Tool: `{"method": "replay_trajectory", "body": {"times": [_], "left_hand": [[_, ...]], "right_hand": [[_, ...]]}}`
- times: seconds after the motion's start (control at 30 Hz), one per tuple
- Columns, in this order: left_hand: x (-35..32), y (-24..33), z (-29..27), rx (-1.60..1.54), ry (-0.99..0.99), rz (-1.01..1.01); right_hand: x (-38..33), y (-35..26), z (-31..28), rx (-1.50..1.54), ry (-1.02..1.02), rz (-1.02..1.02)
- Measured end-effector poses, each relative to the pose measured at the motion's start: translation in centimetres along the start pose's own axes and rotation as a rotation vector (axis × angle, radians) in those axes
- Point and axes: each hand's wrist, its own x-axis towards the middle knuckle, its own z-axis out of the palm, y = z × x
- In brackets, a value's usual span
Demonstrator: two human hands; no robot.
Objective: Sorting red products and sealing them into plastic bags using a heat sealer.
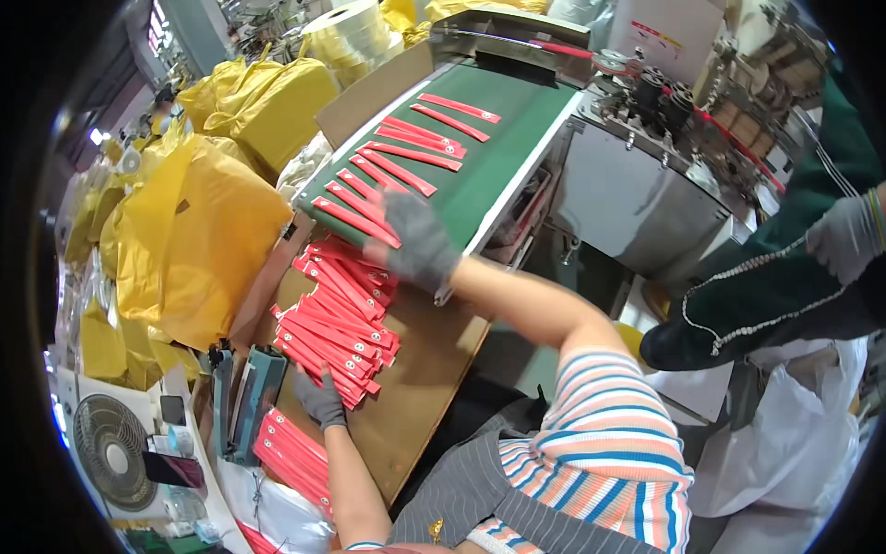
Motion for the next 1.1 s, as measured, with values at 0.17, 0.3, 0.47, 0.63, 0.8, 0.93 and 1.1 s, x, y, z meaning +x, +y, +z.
{"method": "replay_trajectory", "body": {"times": [0.17, 0.3, 0.47, 0.63, 0.8, 0.93, 1.1], "left_hand": [[-0.5, 0.4, -0.5, -0.03, 0.022, -0.036], [-0.2, 0.7, -0.9, -0.013, 0.022, -0.036], [0.4, 0.5, 0.1, -0.035, 0.044, 0.015], [0.1, -0.4, 0.7, 0.027, 0.083, 0.019], [2.2, 5.6, 3.0, -0.151, -0.007, -0.285], [5.6, 7.5, 1.2, -0.611, -0.179, -0.622], [5.3, 1.6, 0.4, -1.773, -0.166, -0.996]], "right_hand": [[8.6, 18.7, 1.6, -0.506, -0.317, 0.658], [9.9, 21.9, -1.0, -0.727, -0.388, 0.831], [6.3, 16.2, 6.2, -0.354, -0.511, 0.126], [2.7, -1.2, 10.3, -0.348, -0.776, -0.097], [0.2, -1.0, 19.1, -0.276, -0.668, 0.341], [0.4, 2.4, 21.4, -0.115, -0.646, 0.826], [-1.4, -11.0, 20.1, 0.638, -1.156, 0.676]]}}
